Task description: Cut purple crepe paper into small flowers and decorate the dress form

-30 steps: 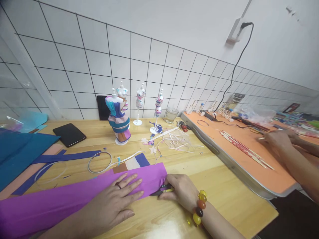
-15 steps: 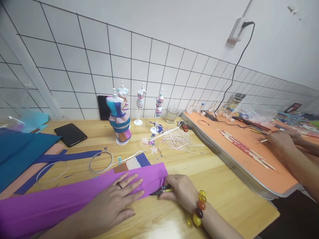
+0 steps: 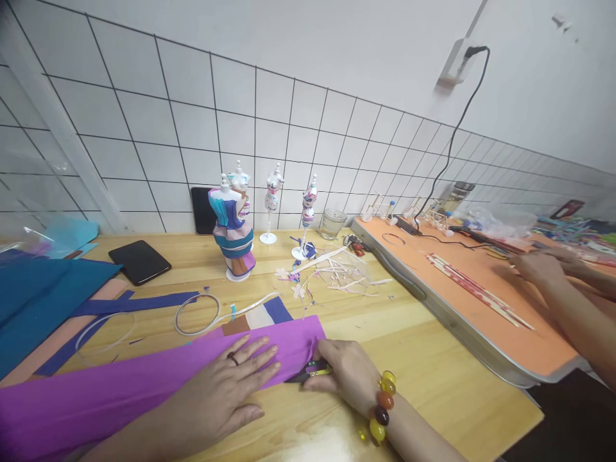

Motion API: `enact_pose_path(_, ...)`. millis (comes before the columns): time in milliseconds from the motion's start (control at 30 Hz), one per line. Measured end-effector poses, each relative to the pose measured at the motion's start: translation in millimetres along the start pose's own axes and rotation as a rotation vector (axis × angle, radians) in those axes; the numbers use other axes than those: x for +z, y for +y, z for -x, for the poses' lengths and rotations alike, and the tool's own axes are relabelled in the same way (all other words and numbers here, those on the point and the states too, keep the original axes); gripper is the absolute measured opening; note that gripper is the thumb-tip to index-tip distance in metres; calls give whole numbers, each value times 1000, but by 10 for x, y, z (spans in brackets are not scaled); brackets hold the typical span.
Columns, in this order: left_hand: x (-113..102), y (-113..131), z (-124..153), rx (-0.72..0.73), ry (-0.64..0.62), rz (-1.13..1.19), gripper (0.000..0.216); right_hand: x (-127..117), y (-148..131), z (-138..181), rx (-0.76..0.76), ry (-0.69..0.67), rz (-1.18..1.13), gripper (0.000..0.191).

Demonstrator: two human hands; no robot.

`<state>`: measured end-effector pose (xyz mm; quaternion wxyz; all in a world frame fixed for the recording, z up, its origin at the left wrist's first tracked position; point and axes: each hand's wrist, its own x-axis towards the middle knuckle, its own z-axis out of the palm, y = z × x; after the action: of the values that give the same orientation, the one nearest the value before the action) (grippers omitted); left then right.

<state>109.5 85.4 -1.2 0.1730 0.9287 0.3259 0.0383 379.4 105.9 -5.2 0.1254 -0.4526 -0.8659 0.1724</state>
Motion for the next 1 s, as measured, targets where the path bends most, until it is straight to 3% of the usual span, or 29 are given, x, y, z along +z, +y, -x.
enact_pose_path(667, 25, -18, 19, 19, 40, 0, 52, -27, -49, 28, 13, 3, 9, 43)
enact_pose_path(1000, 2, -7, 16, 8, -1, 27, 53, 49, -78, -37, -11, 4, 32, 47)
